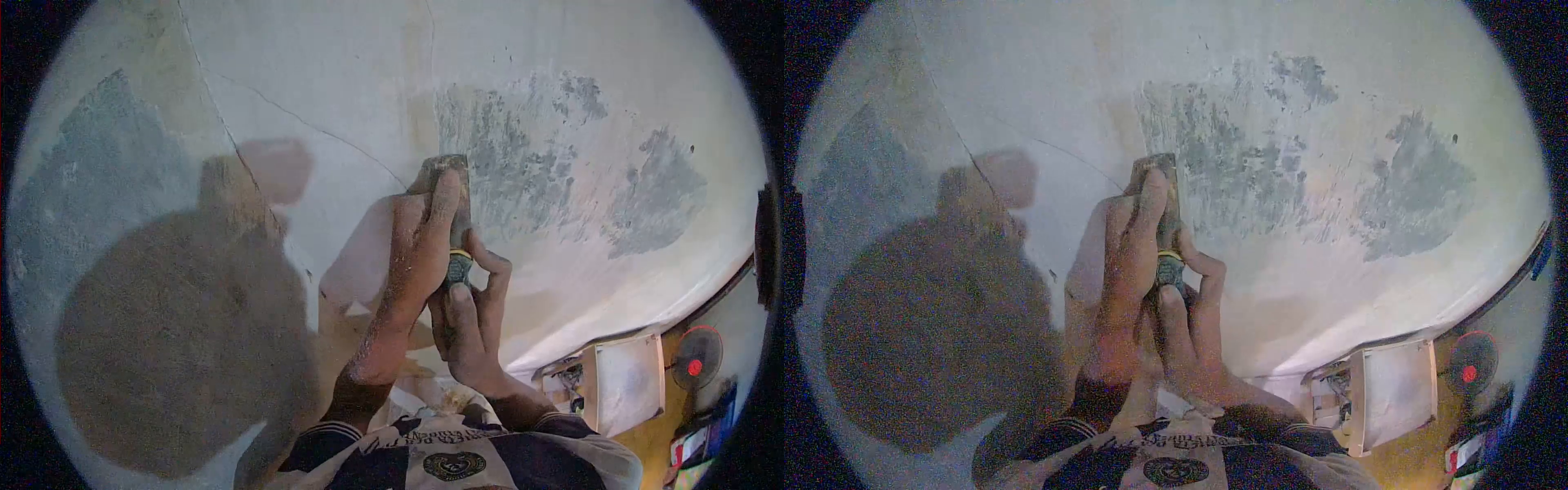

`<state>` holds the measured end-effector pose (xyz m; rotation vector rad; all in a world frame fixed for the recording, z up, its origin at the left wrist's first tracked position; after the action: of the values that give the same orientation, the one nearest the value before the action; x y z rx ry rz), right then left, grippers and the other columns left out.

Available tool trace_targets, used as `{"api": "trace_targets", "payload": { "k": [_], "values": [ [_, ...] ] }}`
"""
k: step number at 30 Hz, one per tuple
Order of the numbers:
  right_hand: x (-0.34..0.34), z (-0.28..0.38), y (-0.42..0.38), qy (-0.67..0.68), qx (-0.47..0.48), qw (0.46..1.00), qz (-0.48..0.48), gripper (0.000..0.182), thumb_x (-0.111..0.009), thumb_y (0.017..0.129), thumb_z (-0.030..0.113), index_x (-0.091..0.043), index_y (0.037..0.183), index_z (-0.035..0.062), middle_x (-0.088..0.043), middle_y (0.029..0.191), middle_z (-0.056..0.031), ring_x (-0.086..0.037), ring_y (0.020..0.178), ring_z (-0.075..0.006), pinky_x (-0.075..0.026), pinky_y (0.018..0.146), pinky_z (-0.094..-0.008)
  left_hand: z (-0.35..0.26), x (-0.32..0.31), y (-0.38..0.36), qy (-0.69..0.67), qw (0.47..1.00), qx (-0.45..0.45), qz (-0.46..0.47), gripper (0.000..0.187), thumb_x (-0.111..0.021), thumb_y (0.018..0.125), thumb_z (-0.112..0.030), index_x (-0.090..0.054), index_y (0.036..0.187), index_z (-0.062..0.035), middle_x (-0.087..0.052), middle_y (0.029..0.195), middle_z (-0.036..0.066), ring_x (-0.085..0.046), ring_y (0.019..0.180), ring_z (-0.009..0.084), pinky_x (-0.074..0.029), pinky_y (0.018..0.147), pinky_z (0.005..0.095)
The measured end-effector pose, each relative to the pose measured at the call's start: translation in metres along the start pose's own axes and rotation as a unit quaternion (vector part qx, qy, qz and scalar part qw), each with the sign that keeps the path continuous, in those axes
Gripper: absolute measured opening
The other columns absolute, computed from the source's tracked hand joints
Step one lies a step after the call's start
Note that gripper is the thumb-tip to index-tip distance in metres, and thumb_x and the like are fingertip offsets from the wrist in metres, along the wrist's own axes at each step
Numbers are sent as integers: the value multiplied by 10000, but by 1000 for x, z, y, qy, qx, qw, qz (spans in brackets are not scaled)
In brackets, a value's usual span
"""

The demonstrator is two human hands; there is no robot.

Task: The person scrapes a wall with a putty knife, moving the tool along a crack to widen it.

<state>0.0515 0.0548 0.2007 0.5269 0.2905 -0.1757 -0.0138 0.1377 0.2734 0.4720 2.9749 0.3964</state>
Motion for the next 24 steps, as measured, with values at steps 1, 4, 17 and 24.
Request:
{"api": "trace_targets", "payload": {
  "k": [1,4,17,24],
  "values": [
    [-1,3,1,2,-6,1000,-1,463,-364,995,181,-181,1408,80,-506,888,-71,-407,643,-67,-363,571,-214,16,-7,0,9,995,-52,-89,380,-494,982,-333,-539,770,-22,-465,711,-9,-419,701,72,-381,626,268],
    [3,-12,-6,-12,0,1000,-12,469,-365,997,202,-180,1412,85,-505,865,-61,-399,582,-57,-346,522,-199,36,-3,0,-13,996,-86,-17,418,-495,982,-364,-532,743,-23,-468,705,3,-423,697,70,-377,592,279],
    [-12,17,9,1,-6,999,-32,494,-392,984,201,-180,1422,117,-490,671,-26,-355,400,-59,-300,368,-201,-1,4,13,8,995,-103,9,375,-530,970,-360,-586,724,-83,-526,644,-55,-466,609,41,-365,522,234],
    [-2,18,-2,-34,-11,999,-15,711,-529,860,176,-150,1461,134,-498,681,-36,-390,412,-74,-312,376,-205,30,-7,-17,-116,993,-19,-5,376,-494,993,-343,-549,786,-34,-481,696,-49,-430,652,48,-366,560,243]
  ]
}}
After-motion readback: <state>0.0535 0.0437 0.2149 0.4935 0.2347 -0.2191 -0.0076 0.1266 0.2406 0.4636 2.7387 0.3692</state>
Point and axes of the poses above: each hand's wrist, its own y-axis towards the middle knuckle, its own x-axis out of the back of the hand, z = x × y, the point moved 1 cm from there along y, towards the middle knuckle
